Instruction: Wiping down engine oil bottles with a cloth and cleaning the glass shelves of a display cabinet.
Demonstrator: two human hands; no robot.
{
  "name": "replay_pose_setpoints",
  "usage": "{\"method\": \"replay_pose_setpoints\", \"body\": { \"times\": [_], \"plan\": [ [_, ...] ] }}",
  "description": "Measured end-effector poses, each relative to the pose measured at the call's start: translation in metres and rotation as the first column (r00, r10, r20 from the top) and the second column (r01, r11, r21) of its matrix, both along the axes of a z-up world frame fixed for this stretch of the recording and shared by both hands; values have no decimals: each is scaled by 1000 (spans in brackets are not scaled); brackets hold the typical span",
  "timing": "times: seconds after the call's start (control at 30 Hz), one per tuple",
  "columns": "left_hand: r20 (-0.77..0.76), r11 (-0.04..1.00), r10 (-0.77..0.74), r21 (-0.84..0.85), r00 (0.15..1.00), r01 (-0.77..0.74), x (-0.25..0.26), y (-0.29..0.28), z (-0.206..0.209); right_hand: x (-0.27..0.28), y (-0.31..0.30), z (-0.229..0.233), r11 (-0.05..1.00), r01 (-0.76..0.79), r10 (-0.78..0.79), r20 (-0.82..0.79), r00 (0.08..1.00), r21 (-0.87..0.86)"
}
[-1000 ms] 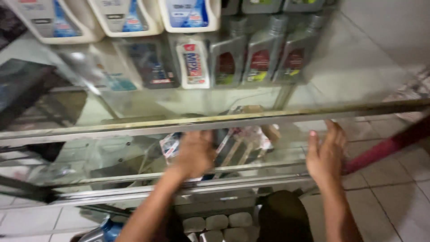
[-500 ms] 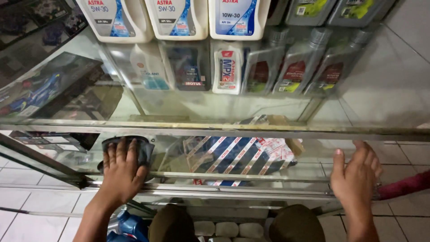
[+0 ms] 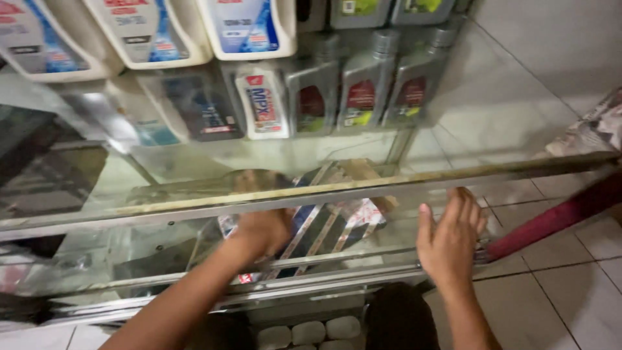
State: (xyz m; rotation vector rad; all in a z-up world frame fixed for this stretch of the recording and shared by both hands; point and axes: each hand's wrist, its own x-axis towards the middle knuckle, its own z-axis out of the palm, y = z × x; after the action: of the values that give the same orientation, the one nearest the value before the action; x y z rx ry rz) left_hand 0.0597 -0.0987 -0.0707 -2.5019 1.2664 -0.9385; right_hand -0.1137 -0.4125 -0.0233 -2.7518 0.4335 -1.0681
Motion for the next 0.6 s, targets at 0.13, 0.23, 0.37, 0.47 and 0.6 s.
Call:
{"method": "replay_pose_setpoints", "body": {
  "times": [0.13,0.23,0.37,0.47,0.6],
  "plan": [
    [-672,990,139,112,727,-86,-42,-109,59,-5,11,14,995,-80,86,137,987,-54],
    [-544,997,-32,-73,838,-9,-39,-170,31,-4,10,9,997,-78,76,163,984,4],
    [-412,882,-300,-464,860,85,-27,-259,-18,-2,11,12,996,-18,5,144,990,90],
    [-446,930,-308,-326,840,169,10,-321,-40,0,6,-2,998,22,-29,140,990,53],
    [-321,864,-366,-466,873,191,27,-373,-41,0,11,10,997,25,-34,135,990,75]
  ]
}}
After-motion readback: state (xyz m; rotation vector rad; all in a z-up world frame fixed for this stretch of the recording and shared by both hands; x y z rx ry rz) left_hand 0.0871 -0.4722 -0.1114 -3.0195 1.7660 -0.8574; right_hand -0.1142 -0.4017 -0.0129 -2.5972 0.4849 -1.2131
